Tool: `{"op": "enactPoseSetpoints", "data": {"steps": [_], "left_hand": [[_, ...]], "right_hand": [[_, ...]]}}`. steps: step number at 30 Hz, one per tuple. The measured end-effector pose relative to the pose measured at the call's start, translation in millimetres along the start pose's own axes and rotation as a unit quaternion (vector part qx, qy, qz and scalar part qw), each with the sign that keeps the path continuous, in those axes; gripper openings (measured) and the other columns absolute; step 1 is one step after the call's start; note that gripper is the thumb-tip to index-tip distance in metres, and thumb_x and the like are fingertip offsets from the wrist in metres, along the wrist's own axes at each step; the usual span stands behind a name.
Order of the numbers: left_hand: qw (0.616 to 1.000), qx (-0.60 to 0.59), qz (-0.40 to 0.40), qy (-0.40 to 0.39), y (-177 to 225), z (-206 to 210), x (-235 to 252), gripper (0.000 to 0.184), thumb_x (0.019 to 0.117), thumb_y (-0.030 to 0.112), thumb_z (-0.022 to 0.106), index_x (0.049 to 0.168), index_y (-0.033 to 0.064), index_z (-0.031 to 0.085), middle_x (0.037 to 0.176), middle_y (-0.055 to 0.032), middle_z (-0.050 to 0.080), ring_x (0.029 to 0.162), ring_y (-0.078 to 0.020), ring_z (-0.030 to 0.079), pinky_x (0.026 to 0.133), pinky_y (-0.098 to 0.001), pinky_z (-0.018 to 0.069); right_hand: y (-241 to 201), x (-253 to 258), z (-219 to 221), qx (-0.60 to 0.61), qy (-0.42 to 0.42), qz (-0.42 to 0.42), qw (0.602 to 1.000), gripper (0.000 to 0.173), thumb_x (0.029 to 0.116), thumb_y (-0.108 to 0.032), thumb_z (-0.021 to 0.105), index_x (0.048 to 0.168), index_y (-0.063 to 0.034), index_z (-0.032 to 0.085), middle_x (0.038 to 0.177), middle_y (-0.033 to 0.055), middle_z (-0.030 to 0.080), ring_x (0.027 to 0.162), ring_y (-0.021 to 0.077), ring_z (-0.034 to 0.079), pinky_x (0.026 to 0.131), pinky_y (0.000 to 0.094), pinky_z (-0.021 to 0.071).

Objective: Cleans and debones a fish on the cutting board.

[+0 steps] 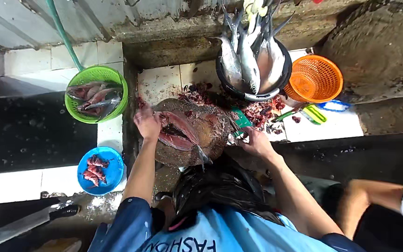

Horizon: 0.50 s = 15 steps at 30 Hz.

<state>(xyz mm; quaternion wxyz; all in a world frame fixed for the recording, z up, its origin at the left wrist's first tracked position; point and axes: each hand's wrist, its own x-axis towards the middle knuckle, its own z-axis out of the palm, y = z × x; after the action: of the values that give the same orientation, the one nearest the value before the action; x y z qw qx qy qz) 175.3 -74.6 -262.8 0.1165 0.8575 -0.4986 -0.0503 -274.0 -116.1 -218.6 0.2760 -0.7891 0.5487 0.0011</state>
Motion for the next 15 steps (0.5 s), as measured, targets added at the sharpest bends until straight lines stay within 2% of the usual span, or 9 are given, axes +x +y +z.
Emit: {"op": "enactPoseSetpoints", "data": {"steps": [1,2,4,6,7,9,10,12,15], "left_hand": [[0.991,-0.066,-0.120,0.004,-1.5,-9.7,-12.5,0.063,0.1017,0.044,0.057,0.146,-0.0005,0.050,0.141,-0.0270,0.057,0.137,-0.0482,0.047,0.113,-0.0649,0.0363],[0.966,-0.134,-0.223,-0.017,-1.8,-16.3,-26.7,0.069,0.0988,0.046,0.063,0.145,-0.0032,0.048,0.139,-0.0314,0.056,0.134,-0.0505,0.049,0.110,-0.0662,0.0399],[0.908,-0.259,-0.324,-0.064,5.6,-18.4,-61.3,0.068,0.0951,0.049,0.069,0.137,-0.0036,0.056,0.127,-0.0307,0.064,0.120,-0.0467,0.061,0.102,-0.0642,0.0489],[0.854,-0.373,-0.351,-0.091,27.1,-7.4,-92.8,0.063,0.0910,0.043,0.077,0.131,-0.0030,0.061,0.119,-0.0260,0.068,0.109,-0.0395,0.068,0.094,-0.0580,0.0562],[0.808,-0.449,-0.369,-0.093,41.5,3.2,-104.2,0.062,0.0886,0.036,0.082,0.131,-0.0036,0.060,0.119,-0.0252,0.068,0.108,-0.0375,0.069,0.092,-0.0558,0.0585],[0.705,-0.571,-0.412,-0.079,69.1,24.8,-116.9,0.059,0.0852,0.023,0.086,0.131,-0.0033,0.060,0.123,-0.0238,0.067,0.111,-0.0357,0.067,0.093,-0.0558,0.0573],[0.676,-0.594,-0.430,-0.069,76.9,34.6,-117.8,0.060,0.0832,0.020,0.087,0.131,-0.0034,0.060,0.125,-0.0236,0.066,0.115,-0.0357,0.065,0.095,-0.0568,0.0556],[0.657,-0.598,-0.457,-0.042,80.8,48.4,-116.4,0.056,0.0798,0.014,0.089,0.126,-0.0037,0.063,0.123,-0.0226,0.067,0.114,-0.0344,0.065,0.095,-0.0557,0.0552],[0.618,-0.633,-0.465,-0.028,74.1,50.4,-116.9,0.051,0.0815,0.008,0.086,0.125,-0.0034,0.062,0.120,-0.0214,0.069,0.110,-0.0322,0.068,0.094,-0.0521,0.0577]], "right_hand": [[-5.8,-0.2,4.6,0.007,0.022,-0.020,1.000,0.044,0.0913,-0.037,0.068,0.124,-0.0078,0.067,0.105,0.0148,0.072,0.095,0.0346,0.070,0.086,0.0604,0.0546],[-13.9,0.3,10.9,0.011,0.034,-0.038,0.999,0.042,0.0926,-0.032,0.069,0.126,-0.0070,0.068,0.108,0.0156,0.072,0.098,0.0350,0.070,0.088,0.0602,0.0541],[-32.9,0.2,27.3,0.002,0.036,-0.086,0.996,0.044,0.0915,-0.027,0.068,0.131,-0.0073,0.068,0.117,0.0170,0.072,0.108,0.0367,0.069,0.098,0.0626,0.0491],[-51.4,1.7,43.4,-0.038,0.026,-0.149,0.988,0.045,0.0895,-0.035,0.067,0.127,-0.0099,0.070,0.115,0.0143,0.073,0.108,0.0351,0.069,0.098,0.0636,0.0464],[-59.5,3.0,49.6,-0.061,0.017,-0.177,0.982,0.047,0.0879,-0.040,0.066,0.126,-0.0113,0.071,0.117,0.0133,0.073,0.108,0.0342,0.069,0.097,0.0643,0.0455],[-70.3,6.8,60.7,-0.104,-0.004,-0.221,0.970,0.051,0.0877,-0.044,0.063,0.128,-0.0140,0.070,0.123,0.0113,0.072,0.110,0.0323,0.069,0.098,0.0642,0.0442],[-74.0,9.0,63.9,-0.121,-0.018,-0.238,0.964,0.051,0.0887,-0.043,0.063,0.131,-0.0139,0.069,0.126,0.0118,0.071,0.112,0.0330,0.068,0.101,0.0656,0.0425],[-77.2,12.1,66.6,-0.153,-0.045,-0.262,0.952,0.051,0.0895,-0.039,0.061,0.134,-0.0136,0.067,0.130,0.0129,0.069,0.115,0.0344,0.066,0.101,0.0661,0.0401],[-75.2,12.1,62.9,-0.189,-0.082,-0.276,0.939,0.053,0.0917,-0.040,0.058,0.136,-0.0134,0.065,0.134,0.0139,0.066,0.119,0.0358,0.063,0.104,0.0668,0.0374]]}}
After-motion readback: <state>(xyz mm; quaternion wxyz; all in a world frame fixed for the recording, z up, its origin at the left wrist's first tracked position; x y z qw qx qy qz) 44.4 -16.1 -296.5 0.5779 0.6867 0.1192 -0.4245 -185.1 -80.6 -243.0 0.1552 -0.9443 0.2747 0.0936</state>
